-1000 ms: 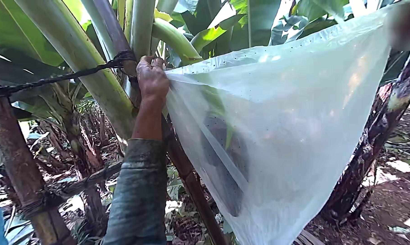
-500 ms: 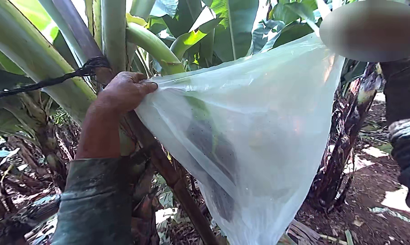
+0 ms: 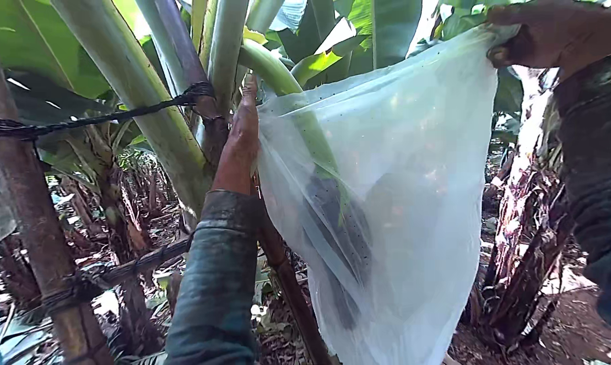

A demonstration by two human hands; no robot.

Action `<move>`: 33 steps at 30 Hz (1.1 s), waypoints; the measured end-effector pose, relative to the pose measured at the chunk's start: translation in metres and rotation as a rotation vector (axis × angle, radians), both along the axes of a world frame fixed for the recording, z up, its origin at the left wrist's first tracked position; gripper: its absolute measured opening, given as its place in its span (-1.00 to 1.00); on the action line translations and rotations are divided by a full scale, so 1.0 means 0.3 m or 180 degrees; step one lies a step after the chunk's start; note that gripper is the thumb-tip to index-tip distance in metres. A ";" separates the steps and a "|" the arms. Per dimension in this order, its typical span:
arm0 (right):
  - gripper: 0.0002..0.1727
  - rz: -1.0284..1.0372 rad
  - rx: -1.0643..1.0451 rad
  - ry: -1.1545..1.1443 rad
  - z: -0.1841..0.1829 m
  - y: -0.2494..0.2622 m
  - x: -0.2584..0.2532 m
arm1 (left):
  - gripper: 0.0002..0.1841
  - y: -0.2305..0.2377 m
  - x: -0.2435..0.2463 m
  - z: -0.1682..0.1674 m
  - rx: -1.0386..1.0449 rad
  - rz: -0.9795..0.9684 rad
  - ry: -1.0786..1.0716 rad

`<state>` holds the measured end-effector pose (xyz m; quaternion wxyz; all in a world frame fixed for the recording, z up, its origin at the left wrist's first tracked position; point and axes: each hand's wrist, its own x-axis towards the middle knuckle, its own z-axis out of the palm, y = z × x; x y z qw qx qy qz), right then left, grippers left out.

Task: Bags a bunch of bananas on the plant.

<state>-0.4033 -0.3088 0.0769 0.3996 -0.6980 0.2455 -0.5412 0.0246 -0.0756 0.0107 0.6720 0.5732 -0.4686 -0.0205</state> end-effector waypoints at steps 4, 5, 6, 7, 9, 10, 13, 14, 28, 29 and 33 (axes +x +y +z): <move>-0.95 -0.0268 -0.0187 0.0677 0.029 0.050 0.009 | -0.45 0.026 -0.010 0.008 0.1135 0.0416 -0.0820; -0.97 -0.0399 -0.0200 0.0808 0.036 0.055 0.020 | -0.55 0.030 -0.009 0.008 0.1243 0.0397 -0.0854; -0.98 -0.0480 -0.0222 0.0880 0.044 0.055 0.032 | -0.59 0.035 -0.008 0.008 0.1263 0.0379 -0.0871; -0.96 -0.0512 -0.0259 0.0917 0.052 0.053 0.043 | -0.59 0.039 -0.008 0.007 0.1200 0.0381 -0.0877; -0.90 -0.0546 -0.0355 0.0858 0.073 0.028 0.064 | -0.57 0.023 -0.003 0.004 0.0930 0.0588 -0.0894; -0.86 -0.0577 -0.0393 0.0788 0.083 0.013 0.075 | -0.54 0.007 -0.001 0.004 0.0815 0.0831 -0.0923; -0.79 -0.0682 -0.0397 0.0602 0.104 0.014 0.147 | -0.51 -0.041 -0.006 -0.014 0.0559 0.1533 -0.0882; -0.77 -0.0737 -0.0363 0.0615 0.105 0.025 0.185 | -0.54 -0.061 0.002 -0.025 0.0483 0.1588 -0.0732; -0.74 -0.0461 -0.0027 -0.0461 0.231 0.078 0.511 | 0.00 -0.060 0.011 -0.059 -0.0188 0.0013 0.0077; -0.78 -0.0368 -0.0025 -0.0564 0.241 0.077 0.499 | -0.02 -0.045 0.006 -0.072 0.0167 -0.0046 -0.0183; -0.79 -0.0235 -0.0110 -0.0657 0.275 0.101 0.472 | -0.46 -0.056 0.020 -0.108 0.0238 -0.0208 -0.0170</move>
